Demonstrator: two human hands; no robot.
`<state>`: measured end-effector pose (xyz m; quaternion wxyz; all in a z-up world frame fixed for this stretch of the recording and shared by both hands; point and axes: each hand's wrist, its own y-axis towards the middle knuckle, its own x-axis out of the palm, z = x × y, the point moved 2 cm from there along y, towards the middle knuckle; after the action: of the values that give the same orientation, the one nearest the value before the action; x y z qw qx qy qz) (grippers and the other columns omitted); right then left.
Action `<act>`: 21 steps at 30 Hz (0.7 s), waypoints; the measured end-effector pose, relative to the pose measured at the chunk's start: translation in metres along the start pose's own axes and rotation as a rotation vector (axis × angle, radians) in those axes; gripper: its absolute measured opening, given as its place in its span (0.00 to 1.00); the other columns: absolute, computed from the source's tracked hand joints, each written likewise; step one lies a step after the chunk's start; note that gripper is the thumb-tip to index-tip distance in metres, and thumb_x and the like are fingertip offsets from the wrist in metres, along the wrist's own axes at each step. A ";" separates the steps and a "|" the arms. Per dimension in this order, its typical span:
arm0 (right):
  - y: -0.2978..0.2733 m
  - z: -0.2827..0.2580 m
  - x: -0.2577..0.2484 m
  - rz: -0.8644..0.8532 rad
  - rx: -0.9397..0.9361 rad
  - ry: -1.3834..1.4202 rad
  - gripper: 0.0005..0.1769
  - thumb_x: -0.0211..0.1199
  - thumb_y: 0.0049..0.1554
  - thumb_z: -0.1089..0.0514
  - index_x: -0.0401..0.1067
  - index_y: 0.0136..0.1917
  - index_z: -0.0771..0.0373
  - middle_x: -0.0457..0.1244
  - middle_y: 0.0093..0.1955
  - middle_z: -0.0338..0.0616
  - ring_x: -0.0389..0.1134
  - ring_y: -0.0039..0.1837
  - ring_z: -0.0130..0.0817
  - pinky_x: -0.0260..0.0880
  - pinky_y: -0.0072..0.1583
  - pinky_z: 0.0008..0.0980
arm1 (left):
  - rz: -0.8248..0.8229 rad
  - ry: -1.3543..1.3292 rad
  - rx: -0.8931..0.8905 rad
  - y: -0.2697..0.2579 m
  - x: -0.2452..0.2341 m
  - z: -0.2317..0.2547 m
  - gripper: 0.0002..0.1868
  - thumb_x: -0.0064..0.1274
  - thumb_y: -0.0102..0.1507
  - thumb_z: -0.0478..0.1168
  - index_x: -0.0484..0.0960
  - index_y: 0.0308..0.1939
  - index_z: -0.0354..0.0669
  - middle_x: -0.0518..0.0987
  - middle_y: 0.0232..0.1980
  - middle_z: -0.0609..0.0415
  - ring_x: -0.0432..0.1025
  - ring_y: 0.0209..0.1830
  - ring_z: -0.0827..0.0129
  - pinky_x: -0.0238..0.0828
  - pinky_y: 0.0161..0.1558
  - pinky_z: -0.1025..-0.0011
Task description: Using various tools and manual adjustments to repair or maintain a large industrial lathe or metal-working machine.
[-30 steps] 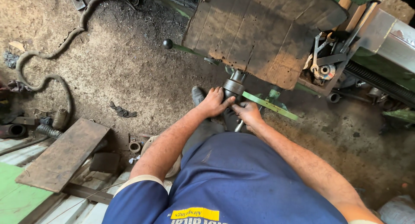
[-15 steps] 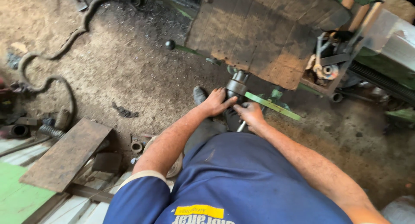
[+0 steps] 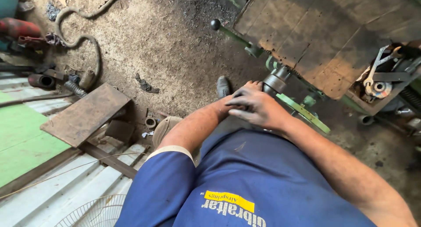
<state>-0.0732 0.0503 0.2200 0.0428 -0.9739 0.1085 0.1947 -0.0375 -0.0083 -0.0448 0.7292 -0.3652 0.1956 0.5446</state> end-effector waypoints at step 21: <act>0.022 0.009 -0.045 0.310 -0.003 -0.072 0.20 0.71 0.59 0.61 0.76 0.64 0.61 0.68 0.69 0.48 0.68 0.70 0.38 0.68 0.68 0.40 | 0.169 -0.082 -0.212 -0.029 -0.029 0.046 0.43 0.55 0.58 0.69 0.77 0.53 0.28 0.75 0.57 0.34 0.68 0.60 0.42 0.67 0.60 0.53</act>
<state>-0.1214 0.0390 0.2284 0.0149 -0.9379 0.2557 0.2341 -0.0255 0.0026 0.0146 0.6455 -0.3999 0.1372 0.6361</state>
